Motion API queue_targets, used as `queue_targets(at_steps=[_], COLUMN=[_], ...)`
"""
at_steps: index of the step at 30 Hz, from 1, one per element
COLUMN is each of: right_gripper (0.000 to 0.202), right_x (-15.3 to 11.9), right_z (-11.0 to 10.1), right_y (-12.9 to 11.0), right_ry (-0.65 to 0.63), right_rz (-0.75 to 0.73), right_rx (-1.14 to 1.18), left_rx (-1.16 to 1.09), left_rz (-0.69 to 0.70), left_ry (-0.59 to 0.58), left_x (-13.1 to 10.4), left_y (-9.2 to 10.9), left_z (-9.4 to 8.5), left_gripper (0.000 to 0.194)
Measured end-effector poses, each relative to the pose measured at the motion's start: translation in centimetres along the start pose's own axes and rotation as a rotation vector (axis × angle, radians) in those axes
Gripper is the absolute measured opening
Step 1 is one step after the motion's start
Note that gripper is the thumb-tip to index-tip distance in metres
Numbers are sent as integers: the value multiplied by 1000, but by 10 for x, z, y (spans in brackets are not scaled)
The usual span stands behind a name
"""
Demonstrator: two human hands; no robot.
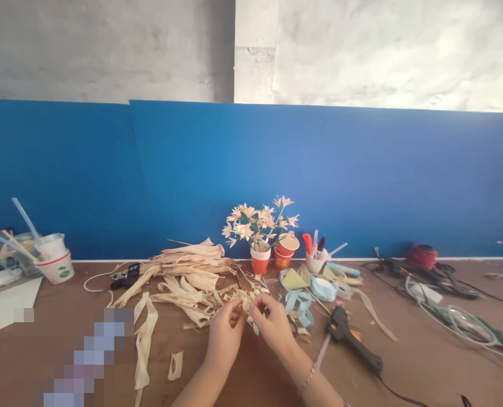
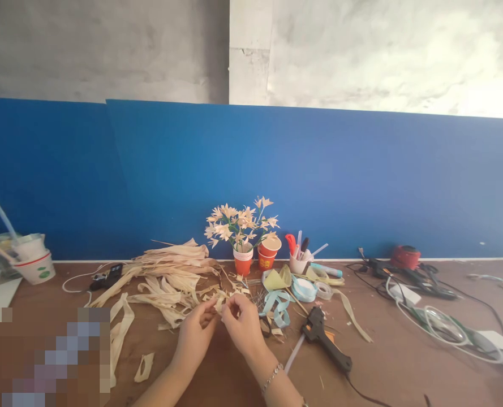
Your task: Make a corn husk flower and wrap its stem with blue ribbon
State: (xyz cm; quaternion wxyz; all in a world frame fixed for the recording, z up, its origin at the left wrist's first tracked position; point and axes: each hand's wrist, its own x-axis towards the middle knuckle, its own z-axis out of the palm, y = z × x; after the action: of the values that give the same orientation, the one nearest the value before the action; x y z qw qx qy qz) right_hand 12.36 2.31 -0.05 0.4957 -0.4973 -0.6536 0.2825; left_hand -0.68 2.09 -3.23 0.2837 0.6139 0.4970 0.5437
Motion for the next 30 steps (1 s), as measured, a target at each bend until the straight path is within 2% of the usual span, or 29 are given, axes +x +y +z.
queue_targets(at_steps=[4,7,14,19,21,25,30], right_gripper=[24,22,18,16,16,18,18], right_x=[0,0,-1,-2,-2,-2,0], right_z=[1,1,-1,0,1,1,2], right_y=[0,0,-2,-1,-1,-2,1], right_ry=[-19,-17,17,44,38,11,-26], right_rz=[-8,-15,-57,-102,-104,-81,16], right_rx=[4,-3,-80,-114,-104,-64,85], left_rx=[-111,-143,35,20,0,-63,-120], left_rz=[-64,-62,-53,49,46,0,-58], left_ry=[-35,-45,12,34,26,8,-14], left_x=[2,2,-1,0,0,0,1], left_y=[0,3,8,7,8,11,11], left_z=[1,0,-5,-3,-2,-2,-3], left_gripper=[19,16,18,16,14,14,11])
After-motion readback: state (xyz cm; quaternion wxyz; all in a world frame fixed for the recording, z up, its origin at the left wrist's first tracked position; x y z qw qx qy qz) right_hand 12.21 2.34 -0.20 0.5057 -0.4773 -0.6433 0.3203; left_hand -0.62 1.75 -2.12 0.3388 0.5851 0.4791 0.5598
